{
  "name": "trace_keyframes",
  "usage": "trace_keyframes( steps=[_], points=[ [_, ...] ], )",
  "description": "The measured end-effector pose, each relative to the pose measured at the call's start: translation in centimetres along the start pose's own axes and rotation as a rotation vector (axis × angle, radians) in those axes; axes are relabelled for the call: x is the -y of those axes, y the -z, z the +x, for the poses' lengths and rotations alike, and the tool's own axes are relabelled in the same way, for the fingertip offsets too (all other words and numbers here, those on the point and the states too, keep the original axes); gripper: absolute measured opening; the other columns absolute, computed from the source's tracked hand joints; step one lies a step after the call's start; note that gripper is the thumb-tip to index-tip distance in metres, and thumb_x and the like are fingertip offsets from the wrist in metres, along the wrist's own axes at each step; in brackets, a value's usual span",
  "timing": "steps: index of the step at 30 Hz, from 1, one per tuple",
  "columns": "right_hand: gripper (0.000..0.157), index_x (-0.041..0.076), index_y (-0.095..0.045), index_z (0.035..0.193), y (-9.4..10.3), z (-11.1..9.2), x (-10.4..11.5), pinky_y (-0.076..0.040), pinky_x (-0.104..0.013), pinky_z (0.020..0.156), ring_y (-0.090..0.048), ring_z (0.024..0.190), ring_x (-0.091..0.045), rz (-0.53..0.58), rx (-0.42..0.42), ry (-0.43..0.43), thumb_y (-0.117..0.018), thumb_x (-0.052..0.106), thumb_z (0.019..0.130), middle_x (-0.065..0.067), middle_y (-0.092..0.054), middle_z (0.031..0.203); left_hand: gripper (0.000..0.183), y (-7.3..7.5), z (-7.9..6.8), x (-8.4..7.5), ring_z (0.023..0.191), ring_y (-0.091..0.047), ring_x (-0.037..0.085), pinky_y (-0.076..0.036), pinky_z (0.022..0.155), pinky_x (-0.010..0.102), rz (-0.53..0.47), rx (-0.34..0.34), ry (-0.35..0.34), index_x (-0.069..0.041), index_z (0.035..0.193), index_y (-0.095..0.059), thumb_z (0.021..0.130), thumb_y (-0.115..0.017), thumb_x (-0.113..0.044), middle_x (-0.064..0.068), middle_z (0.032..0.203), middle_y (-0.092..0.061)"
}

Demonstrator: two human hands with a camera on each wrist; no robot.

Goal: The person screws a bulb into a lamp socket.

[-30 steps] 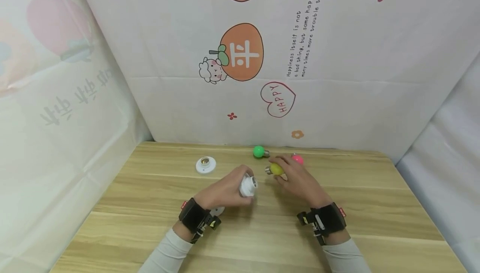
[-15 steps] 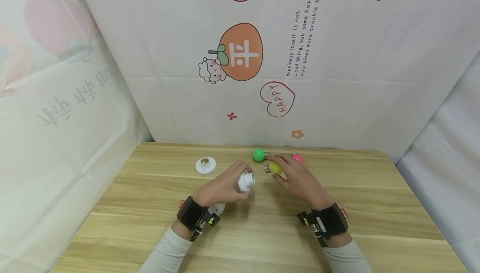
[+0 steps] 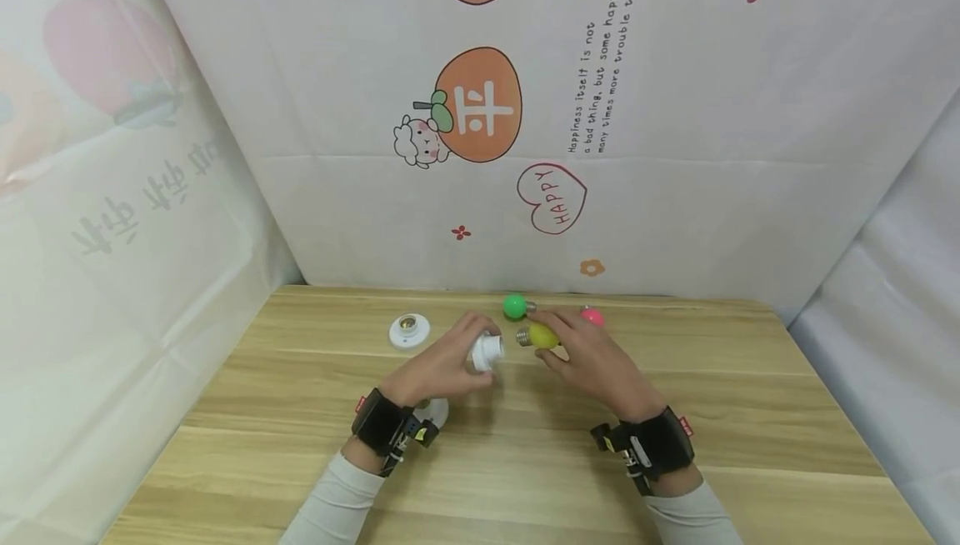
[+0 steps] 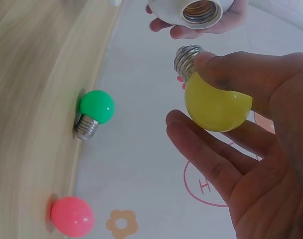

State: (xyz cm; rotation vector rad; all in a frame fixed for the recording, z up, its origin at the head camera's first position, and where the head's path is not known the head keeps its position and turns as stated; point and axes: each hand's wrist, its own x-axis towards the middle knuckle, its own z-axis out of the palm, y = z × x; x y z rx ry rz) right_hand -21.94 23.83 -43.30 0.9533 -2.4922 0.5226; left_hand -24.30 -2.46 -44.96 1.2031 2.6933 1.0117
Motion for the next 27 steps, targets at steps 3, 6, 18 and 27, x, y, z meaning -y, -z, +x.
trace_keyframes(
  steps=[3, 6, 18, 27],
  points=[
    [0.059, 0.011, -0.052, 0.135, 0.2, 0.1, 0.2, -0.056, -0.032, 0.075, -0.057, 0.098, -0.015, 0.002, -0.002, 0.003, -0.076, 0.019, 0.082, -0.008, -0.059, 0.127, 0.058, 0.1, 0.0, 0.0, 0.100, -0.047, 0.010, -0.050, 0.079, 0.020, -0.018, -0.001, 0.000, -0.022, 0.129, -0.043, 0.078, -0.072, -0.027, -0.005, 0.124, -0.039],
    [0.058, 0.014, -0.052, 0.135, 0.2, 0.2, 0.3, -0.055, -0.026, 0.067, -0.056, 0.095, -0.013, 0.008, -0.006, 0.022, -0.075, 0.018, 0.082, -0.007, -0.058, 0.127, 0.058, 0.1, -0.1, 0.0, 0.100, -0.048, 0.011, -0.050, 0.078, 0.020, -0.024, -0.003, 0.005, -0.022, 0.128, -0.043, 0.078, -0.072, -0.026, -0.005, 0.124, -0.038],
    [0.059, 0.013, -0.054, 0.131, 0.2, 0.5, 0.9, -0.051, -0.040, 0.090, -0.053, 0.114, -0.020, 0.021, -0.036, 0.075, -0.077, 0.009, 0.077, -0.006, -0.056, 0.130, 0.057, 0.0, -0.2, 0.2, 0.101, -0.047, 0.010, -0.049, 0.080, 0.021, -0.034, -0.011, 0.015, -0.020, 0.128, -0.044, 0.078, -0.072, -0.023, -0.006, 0.123, -0.039],
    [0.059, 0.010, -0.054, 0.131, 0.2, 0.5, 1.5, -0.054, -0.029, 0.083, -0.058, 0.104, -0.013, 0.055, -0.024, 0.090, -0.078, 0.013, 0.078, -0.007, -0.059, 0.129, 0.056, 0.0, -0.2, 0.0, 0.099, -0.048, 0.010, -0.050, 0.078, 0.020, -0.054, -0.013, 0.001, -0.023, 0.126, -0.042, 0.079, -0.072, -0.028, -0.006, 0.119, -0.039]
  ],
)
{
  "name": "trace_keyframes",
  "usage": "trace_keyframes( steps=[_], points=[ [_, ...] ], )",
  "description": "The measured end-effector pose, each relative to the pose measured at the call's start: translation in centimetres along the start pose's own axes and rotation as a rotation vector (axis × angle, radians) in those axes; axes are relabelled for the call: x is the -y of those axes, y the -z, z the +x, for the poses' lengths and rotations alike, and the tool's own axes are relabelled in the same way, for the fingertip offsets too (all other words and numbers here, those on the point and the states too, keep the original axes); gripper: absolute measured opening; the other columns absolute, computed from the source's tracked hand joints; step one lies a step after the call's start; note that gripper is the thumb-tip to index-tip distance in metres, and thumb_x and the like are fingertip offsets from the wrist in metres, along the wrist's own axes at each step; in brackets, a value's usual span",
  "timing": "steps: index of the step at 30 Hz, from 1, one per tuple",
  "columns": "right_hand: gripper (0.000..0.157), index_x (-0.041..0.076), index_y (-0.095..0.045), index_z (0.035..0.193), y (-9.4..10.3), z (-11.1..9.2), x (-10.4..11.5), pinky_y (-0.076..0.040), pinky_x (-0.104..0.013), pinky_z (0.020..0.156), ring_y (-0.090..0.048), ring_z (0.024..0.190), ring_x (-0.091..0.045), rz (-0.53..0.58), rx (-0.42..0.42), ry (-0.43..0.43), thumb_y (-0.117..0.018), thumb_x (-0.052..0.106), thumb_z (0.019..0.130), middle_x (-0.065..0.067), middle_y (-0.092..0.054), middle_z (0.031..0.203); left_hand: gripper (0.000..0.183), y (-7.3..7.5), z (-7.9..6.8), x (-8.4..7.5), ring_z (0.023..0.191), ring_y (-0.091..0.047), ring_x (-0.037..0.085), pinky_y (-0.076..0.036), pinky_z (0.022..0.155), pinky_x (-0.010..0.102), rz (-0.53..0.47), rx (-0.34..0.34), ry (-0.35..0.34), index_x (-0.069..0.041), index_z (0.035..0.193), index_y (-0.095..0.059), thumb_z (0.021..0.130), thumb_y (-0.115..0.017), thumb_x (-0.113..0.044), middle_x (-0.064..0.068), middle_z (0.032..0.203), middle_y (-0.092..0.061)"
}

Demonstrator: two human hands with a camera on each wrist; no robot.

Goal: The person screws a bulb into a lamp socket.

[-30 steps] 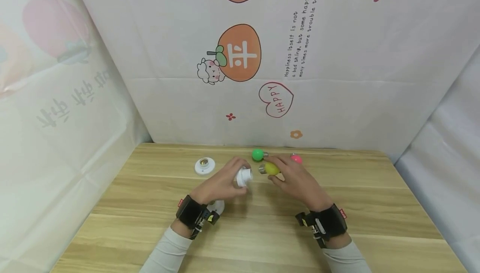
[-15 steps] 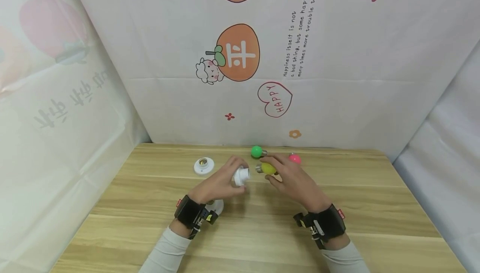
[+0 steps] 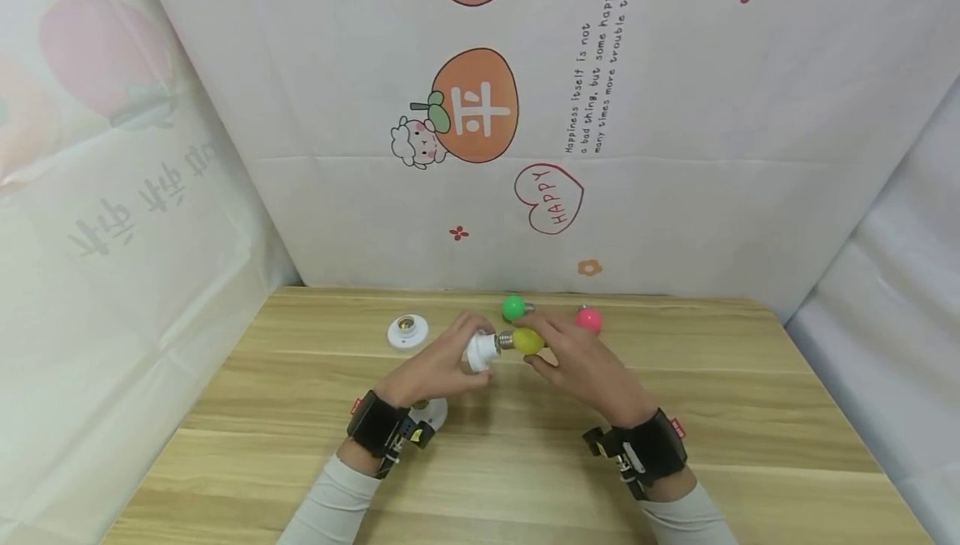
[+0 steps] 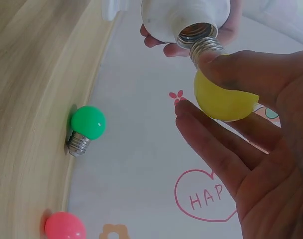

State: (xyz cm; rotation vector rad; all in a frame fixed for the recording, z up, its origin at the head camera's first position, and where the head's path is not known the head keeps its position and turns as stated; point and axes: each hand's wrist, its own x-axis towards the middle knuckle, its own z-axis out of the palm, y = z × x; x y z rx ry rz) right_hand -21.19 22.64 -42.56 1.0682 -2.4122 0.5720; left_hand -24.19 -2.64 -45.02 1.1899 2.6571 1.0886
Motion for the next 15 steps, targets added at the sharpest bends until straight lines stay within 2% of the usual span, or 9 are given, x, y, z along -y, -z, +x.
trace_keyframes(
  steps=[3, 10, 15],
  points=[
    [0.061, 0.011, -0.052, 0.134, -0.06, 0.06, 0.18, -0.055, -0.029, 0.081, -0.060, 0.101, -0.014, -0.007, 0.001, 0.008, -0.078, 0.014, 0.078, -0.010, -0.059, 0.129, 0.056, -0.03, 0.01, 0.07, 0.098, -0.049, 0.011, -0.050, 0.077, 0.019, -0.010, -0.001, -0.002, -0.023, 0.126, -0.042, 0.079, -0.072, -0.027, -0.006, 0.118, -0.039],
    [0.059, 0.009, -0.055, 0.131, -0.33, 0.24, 0.32, -0.049, -0.035, 0.094, -0.051, 0.121, -0.020, -0.019, -0.025, 0.054, -0.078, 0.013, 0.076, -0.005, -0.050, 0.138, 0.055, 0.10, -0.07, -0.12, 0.099, -0.048, 0.011, -0.050, 0.078, 0.020, -0.002, -0.006, -0.022, -0.019, 0.127, -0.043, 0.080, -0.071, -0.027, -0.006, 0.118, -0.039],
    [0.059, 0.009, -0.056, 0.130, -0.54, 0.19, 0.23, -0.049, -0.034, 0.094, -0.049, 0.123, -0.019, -0.021, -0.038, 0.064, -0.079, 0.013, 0.076, -0.006, -0.050, 0.137, 0.054, 0.17, -0.12, -0.26, 0.098, -0.048, 0.011, -0.050, 0.078, 0.020, 0.005, -0.017, -0.046, -0.018, 0.126, -0.044, 0.080, -0.070, -0.027, -0.005, 0.118, -0.039]
  ],
)
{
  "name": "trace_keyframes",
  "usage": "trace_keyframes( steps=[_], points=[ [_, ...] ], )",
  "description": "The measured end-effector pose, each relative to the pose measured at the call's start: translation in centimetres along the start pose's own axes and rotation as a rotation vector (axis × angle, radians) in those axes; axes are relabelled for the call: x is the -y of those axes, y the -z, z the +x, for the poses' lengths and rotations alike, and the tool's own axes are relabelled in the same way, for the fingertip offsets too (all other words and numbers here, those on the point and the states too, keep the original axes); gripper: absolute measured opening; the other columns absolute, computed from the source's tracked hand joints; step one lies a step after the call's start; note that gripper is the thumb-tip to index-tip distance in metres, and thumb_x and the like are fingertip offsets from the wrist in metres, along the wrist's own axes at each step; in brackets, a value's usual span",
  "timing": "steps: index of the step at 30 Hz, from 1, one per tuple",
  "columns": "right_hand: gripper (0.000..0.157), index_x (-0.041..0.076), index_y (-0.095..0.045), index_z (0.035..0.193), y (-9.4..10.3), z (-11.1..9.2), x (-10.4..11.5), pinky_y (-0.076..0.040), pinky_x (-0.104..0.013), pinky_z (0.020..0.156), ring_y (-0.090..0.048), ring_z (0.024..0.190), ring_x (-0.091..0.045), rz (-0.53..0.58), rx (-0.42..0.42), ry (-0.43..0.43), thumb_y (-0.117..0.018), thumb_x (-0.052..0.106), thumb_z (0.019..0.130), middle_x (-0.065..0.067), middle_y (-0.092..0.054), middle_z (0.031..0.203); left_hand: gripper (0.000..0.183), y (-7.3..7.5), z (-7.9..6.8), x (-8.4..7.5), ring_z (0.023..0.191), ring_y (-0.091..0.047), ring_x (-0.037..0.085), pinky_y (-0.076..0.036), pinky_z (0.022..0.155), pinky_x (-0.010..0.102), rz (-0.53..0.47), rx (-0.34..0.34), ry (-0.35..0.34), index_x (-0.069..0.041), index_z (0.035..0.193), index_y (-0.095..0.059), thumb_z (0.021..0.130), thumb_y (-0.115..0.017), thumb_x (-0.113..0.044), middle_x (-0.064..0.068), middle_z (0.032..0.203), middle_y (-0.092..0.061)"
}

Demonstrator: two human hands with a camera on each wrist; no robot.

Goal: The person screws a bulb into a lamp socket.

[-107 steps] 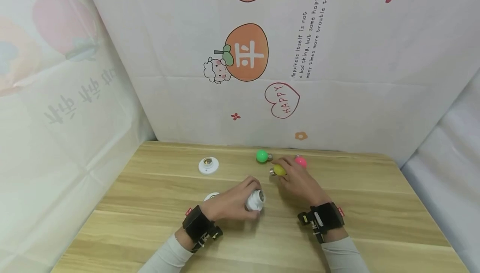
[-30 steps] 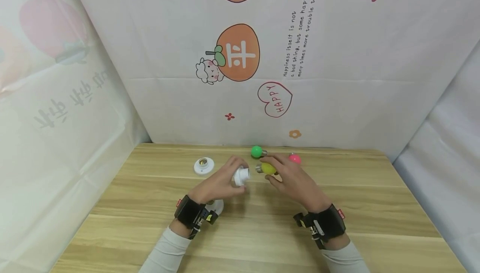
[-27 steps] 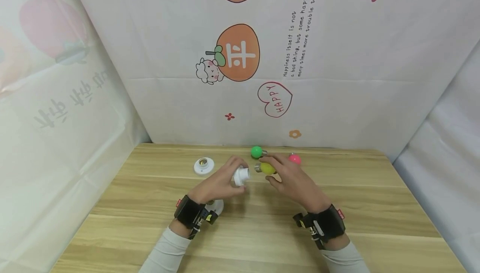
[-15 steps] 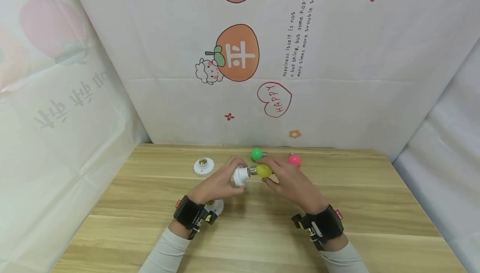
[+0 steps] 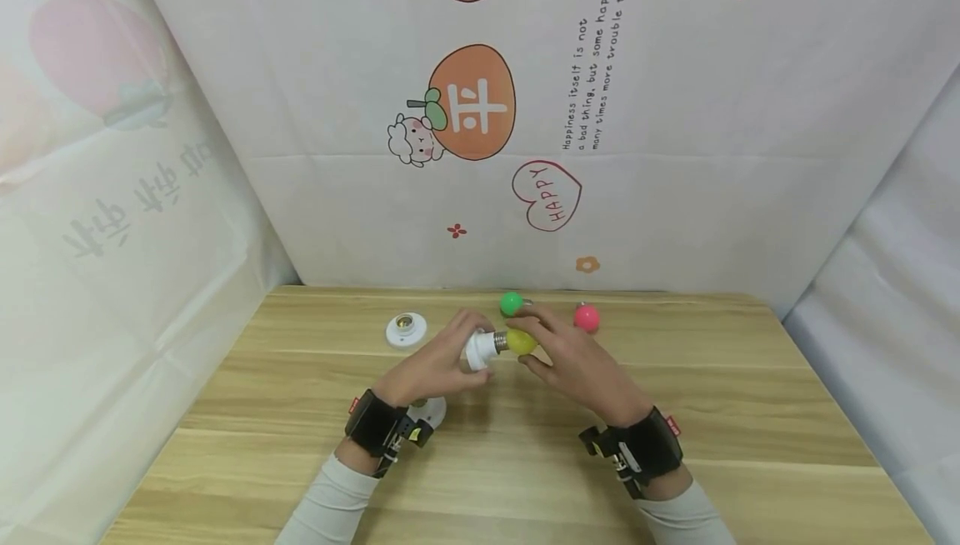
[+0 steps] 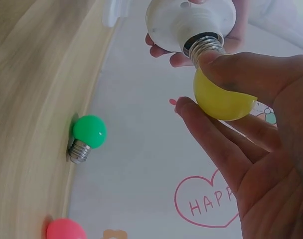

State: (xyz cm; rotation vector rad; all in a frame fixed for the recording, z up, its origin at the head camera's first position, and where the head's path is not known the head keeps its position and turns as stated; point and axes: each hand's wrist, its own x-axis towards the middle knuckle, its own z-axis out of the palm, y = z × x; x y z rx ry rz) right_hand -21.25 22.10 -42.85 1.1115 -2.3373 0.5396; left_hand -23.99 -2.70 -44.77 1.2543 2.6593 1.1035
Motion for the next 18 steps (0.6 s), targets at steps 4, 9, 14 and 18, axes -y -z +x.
trace_keyframes(
  steps=[4, 9, 14, 18],
  points=[
    [0.058, 0.008, -0.057, 0.129, -0.15, 0.05, 0.15, -0.049, -0.034, 0.094, -0.049, 0.122, -0.019, 0.006, 0.000, 0.004, -0.079, 0.012, 0.076, -0.005, -0.050, 0.136, 0.053, 0.06, -0.05, -0.12, 0.100, -0.047, 0.011, -0.049, 0.080, 0.020, 0.012, -0.003, -0.025, -0.017, 0.126, -0.044, 0.081, -0.070, -0.027, -0.005, 0.119, -0.039],
    [0.060, 0.008, -0.056, 0.132, -0.34, 0.07, 0.42, -0.048, -0.033, 0.096, -0.049, 0.122, -0.019, 0.031, 0.002, 0.005, -0.079, 0.011, 0.076, -0.003, -0.049, 0.136, 0.052, 0.02, -0.11, -0.20, 0.100, -0.046, 0.010, -0.048, 0.081, 0.020, 0.016, -0.004, -0.037, -0.017, 0.126, -0.044, 0.081, -0.069, -0.027, -0.005, 0.119, -0.039],
    [0.064, 0.007, -0.052, 0.135, -0.40, 0.13, 0.69, -0.047, -0.032, 0.097, -0.049, 0.123, -0.017, 0.025, 0.007, -0.011, -0.078, 0.011, 0.076, -0.003, -0.049, 0.137, 0.053, 0.05, -0.11, -0.26, 0.100, -0.046, 0.008, -0.048, 0.082, 0.019, 0.020, -0.005, -0.036, -0.018, 0.126, -0.043, 0.081, -0.069, -0.027, -0.006, 0.119, -0.039],
    [0.062, 0.007, -0.051, 0.134, -0.36, 0.23, 0.80, -0.049, -0.028, 0.094, -0.053, 0.115, -0.012, 0.050, 0.007, -0.035, -0.077, 0.011, 0.078, -0.004, -0.054, 0.133, 0.053, 0.10, -0.12, -0.34, 0.099, -0.046, 0.007, -0.048, 0.081, 0.018, 0.015, -0.007, -0.028, -0.019, 0.126, -0.043, 0.080, -0.069, -0.027, -0.007, 0.117, -0.039]
  ],
)
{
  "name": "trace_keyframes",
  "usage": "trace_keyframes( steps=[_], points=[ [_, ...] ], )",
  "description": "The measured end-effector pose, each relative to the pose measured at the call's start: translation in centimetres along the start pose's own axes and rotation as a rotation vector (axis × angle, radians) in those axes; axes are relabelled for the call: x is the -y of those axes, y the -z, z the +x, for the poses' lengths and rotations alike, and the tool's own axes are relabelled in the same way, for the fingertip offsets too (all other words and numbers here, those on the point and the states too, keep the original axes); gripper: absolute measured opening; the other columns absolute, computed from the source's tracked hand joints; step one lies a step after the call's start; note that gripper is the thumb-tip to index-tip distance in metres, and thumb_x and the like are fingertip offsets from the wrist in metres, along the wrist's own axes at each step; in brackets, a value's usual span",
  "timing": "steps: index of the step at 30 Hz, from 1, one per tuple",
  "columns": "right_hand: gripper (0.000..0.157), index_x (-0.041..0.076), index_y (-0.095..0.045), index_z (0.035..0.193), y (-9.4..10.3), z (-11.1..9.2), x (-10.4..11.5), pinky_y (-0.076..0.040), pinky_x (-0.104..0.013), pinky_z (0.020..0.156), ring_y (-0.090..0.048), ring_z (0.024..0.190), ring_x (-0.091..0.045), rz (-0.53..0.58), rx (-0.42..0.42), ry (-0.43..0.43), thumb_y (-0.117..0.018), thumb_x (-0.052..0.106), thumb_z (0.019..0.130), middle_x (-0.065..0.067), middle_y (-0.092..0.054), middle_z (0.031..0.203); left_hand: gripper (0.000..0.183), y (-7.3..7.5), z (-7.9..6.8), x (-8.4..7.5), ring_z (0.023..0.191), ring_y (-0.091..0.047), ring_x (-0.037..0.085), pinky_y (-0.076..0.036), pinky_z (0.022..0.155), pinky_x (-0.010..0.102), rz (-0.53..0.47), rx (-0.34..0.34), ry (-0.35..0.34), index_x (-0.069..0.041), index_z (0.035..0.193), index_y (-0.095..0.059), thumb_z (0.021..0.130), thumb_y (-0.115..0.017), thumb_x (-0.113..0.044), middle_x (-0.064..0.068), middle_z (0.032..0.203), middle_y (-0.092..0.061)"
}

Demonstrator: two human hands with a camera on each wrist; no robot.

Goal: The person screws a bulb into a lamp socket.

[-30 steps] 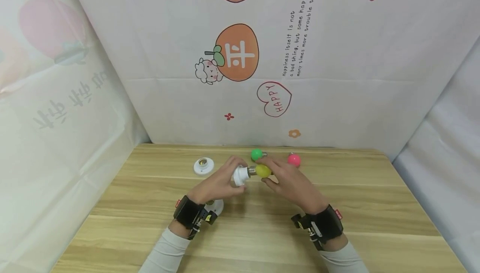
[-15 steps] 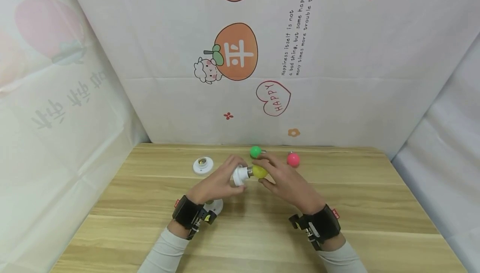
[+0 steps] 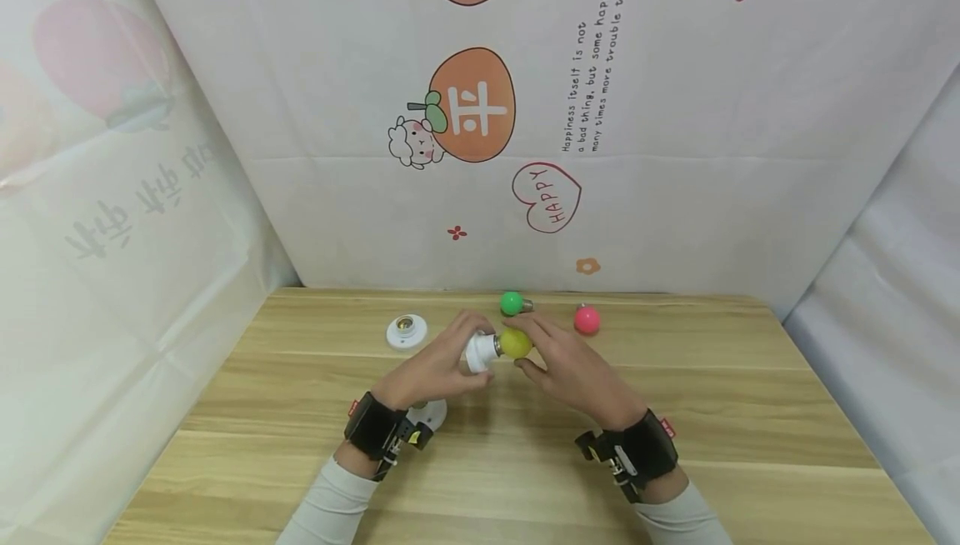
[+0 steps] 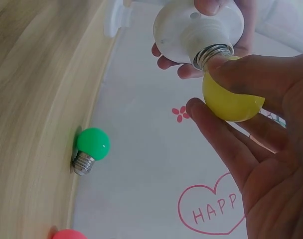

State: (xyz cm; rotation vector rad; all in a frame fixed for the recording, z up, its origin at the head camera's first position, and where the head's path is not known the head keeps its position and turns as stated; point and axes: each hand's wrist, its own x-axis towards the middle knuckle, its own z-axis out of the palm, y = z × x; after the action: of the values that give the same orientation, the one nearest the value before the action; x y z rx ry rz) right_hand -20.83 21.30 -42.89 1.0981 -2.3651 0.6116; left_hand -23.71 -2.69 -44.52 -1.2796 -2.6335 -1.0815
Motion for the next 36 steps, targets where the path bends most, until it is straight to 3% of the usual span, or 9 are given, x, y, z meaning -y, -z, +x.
trace_keyframes(
  steps=[12, 21, 36],
  points=[
    [0.055, 0.012, -0.053, 0.130, 0.19, -0.13, 0.07, -0.053, -0.022, 0.082, -0.056, 0.098, -0.004, 0.033, 0.005, -0.032, -0.076, 0.015, 0.080, 0.001, -0.059, 0.124, 0.051, -0.35, 0.09, 0.11, 0.094, -0.049, 0.011, -0.051, 0.073, 0.018, -0.066, 0.004, 0.013, -0.018, 0.121, -0.043, 0.078, -0.071, -0.024, -0.004, 0.113, -0.040],
    [0.055, 0.011, -0.053, 0.131, 0.29, -0.18, 0.20, -0.055, -0.024, 0.071, -0.057, 0.087, -0.005, 0.070, 0.002, -0.049, -0.075, 0.017, 0.081, 0.000, -0.062, 0.116, 0.054, -0.29, 0.14, 0.16, 0.093, -0.050, 0.011, -0.052, 0.071, 0.017, -0.077, 0.006, 0.008, -0.016, 0.122, -0.044, 0.078, -0.073, -0.026, -0.004, 0.114, -0.041],
    [0.054, 0.008, -0.052, 0.133, 0.46, -0.29, 0.45, -0.056, -0.025, 0.068, -0.058, 0.085, -0.006, 0.102, 0.015, -0.070, -0.072, 0.025, 0.086, -0.002, -0.063, 0.111, 0.051, -0.25, 0.06, -0.23, 0.092, -0.049, 0.010, -0.051, 0.069, 0.014, -0.043, 0.011, -0.019, -0.016, 0.118, -0.044, 0.078, -0.074, -0.025, -0.005, 0.114, -0.040]
  ],
)
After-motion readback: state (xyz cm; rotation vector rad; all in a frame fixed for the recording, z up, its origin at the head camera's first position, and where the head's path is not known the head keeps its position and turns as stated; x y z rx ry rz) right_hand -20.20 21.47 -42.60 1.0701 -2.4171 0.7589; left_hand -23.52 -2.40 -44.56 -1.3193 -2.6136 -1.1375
